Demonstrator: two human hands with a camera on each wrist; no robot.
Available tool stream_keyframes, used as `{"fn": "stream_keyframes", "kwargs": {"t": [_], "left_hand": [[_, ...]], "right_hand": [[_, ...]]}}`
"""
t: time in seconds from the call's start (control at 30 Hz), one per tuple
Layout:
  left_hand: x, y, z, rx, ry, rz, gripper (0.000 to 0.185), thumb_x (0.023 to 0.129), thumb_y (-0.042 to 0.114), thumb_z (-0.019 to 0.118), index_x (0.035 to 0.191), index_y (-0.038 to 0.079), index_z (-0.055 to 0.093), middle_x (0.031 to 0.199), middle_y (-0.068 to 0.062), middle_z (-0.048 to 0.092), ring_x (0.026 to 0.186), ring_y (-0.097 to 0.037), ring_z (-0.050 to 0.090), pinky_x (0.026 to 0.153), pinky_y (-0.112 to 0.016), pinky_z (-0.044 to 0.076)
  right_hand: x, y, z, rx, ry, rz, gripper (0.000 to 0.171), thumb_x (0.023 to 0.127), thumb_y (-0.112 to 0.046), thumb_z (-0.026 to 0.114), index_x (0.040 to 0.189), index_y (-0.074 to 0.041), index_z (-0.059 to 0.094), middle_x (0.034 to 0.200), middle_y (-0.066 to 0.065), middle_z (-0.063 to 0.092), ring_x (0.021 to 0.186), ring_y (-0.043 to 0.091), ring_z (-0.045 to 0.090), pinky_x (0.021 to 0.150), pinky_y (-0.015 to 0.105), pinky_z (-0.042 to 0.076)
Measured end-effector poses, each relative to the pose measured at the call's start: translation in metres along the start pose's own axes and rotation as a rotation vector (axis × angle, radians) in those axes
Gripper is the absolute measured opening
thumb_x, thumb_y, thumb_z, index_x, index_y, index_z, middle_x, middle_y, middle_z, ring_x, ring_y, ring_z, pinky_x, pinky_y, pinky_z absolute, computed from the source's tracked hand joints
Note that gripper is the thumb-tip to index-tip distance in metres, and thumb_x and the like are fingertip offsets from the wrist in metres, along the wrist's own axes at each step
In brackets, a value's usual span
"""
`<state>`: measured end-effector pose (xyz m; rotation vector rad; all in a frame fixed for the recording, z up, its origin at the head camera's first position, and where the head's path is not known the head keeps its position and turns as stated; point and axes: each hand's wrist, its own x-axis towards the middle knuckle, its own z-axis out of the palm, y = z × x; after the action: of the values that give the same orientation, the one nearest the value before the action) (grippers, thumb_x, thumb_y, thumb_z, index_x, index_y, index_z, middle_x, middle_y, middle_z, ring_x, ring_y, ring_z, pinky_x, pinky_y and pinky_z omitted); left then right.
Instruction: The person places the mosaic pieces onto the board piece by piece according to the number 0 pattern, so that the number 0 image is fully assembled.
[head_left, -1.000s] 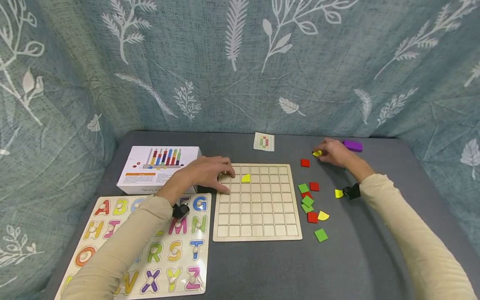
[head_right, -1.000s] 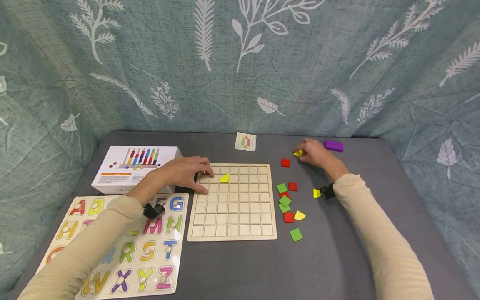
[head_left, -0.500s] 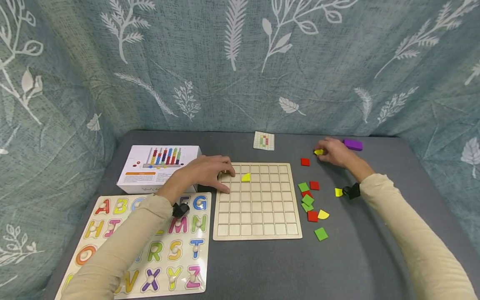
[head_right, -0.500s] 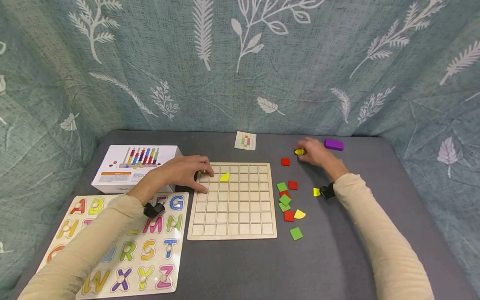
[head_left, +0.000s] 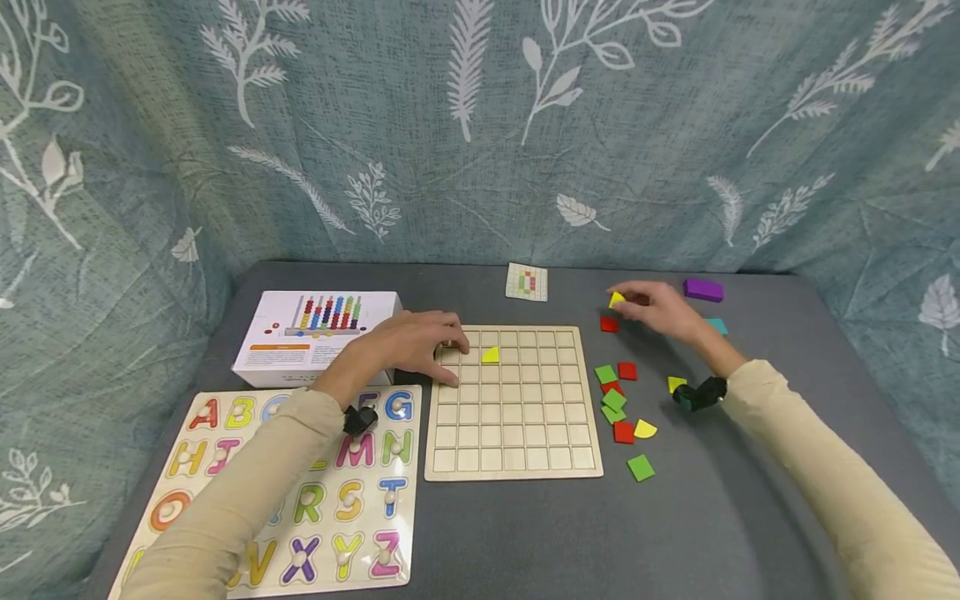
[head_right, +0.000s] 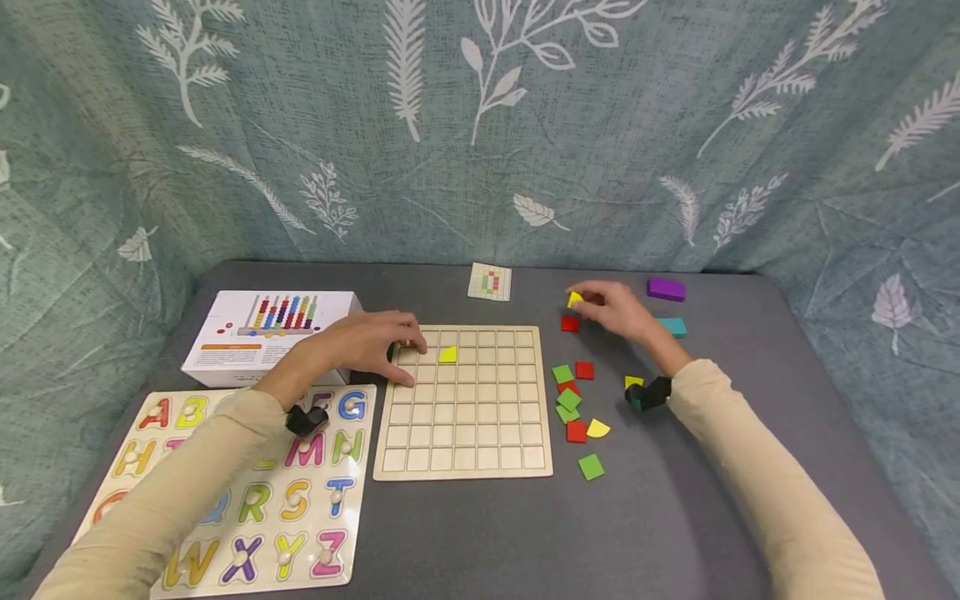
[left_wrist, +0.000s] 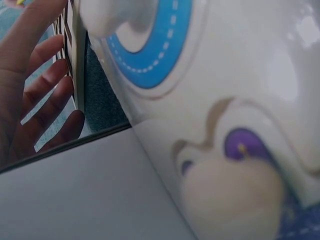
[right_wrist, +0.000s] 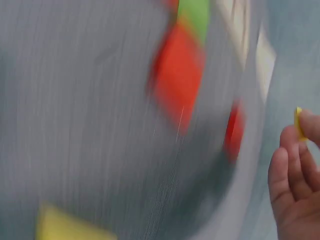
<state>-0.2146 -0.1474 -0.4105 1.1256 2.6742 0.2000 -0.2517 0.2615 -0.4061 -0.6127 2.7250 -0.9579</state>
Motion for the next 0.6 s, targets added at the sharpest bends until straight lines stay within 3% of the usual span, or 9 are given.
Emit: {"fn": "stream_keyframes", "kwargs": {"t": [0.13, 0.3, 0.43, 0.6], "left_hand": [[0.0, -0.001, -0.002, 0.005, 0.006, -0.007, 0.049, 0.077, 0.062, 0.071, 0.115, 0.033, 0.065, 0.111, 0.01, 0.055, 0.083, -0.006, 0.047, 0.067, -0.026, 0.039], [0.002, 0.0, -0.003, 0.0, 0.008, 0.001, 0.048, 0.078, 0.061, 0.071, 0.116, 0.032, 0.065, 0.11, 0.01, 0.055, 0.083, -0.006, 0.047, 0.068, -0.026, 0.039], [0.001, 0.001, -0.001, -0.009, -0.008, -0.002, 0.048, 0.078, 0.061, 0.07, 0.116, 0.033, 0.065, 0.111, 0.01, 0.055, 0.083, -0.006, 0.046, 0.067, -0.025, 0.038], [0.001, 0.001, 0.001, -0.011, -0.011, -0.011, 0.048, 0.078, 0.062, 0.07, 0.116, 0.034, 0.065, 0.11, 0.01, 0.054, 0.082, -0.006, 0.046, 0.067, -0.026, 0.038]], "right_hand": [[0.003, -0.035, 0.025, 0.094, -0.054, -0.068, 0.034, 0.098, -0.018, 0.058, 0.128, -0.003, 0.063, 0.116, 0.018, 0.068, 0.088, 0.022, 0.064, 0.073, 0.03, 0.05], [0.006, -0.065, 0.057, 0.1, -0.144, -0.201, 0.03, 0.093, -0.012, 0.063, 0.122, -0.002, 0.067, 0.108, 0.015, 0.069, 0.087, 0.021, 0.065, 0.074, 0.029, 0.051], [0.009, -0.074, 0.078, 0.019, -0.136, -0.286, 0.03, 0.09, -0.01, 0.067, 0.119, -0.002, 0.069, 0.092, 0.01, 0.065, 0.074, 0.014, 0.058, 0.067, 0.025, 0.046], [0.013, -0.082, 0.091, -0.142, -0.097, -0.368, 0.026, 0.088, -0.012, 0.07, 0.113, -0.005, 0.071, 0.086, 0.006, 0.061, 0.066, 0.009, 0.046, 0.059, 0.022, 0.039]]}}
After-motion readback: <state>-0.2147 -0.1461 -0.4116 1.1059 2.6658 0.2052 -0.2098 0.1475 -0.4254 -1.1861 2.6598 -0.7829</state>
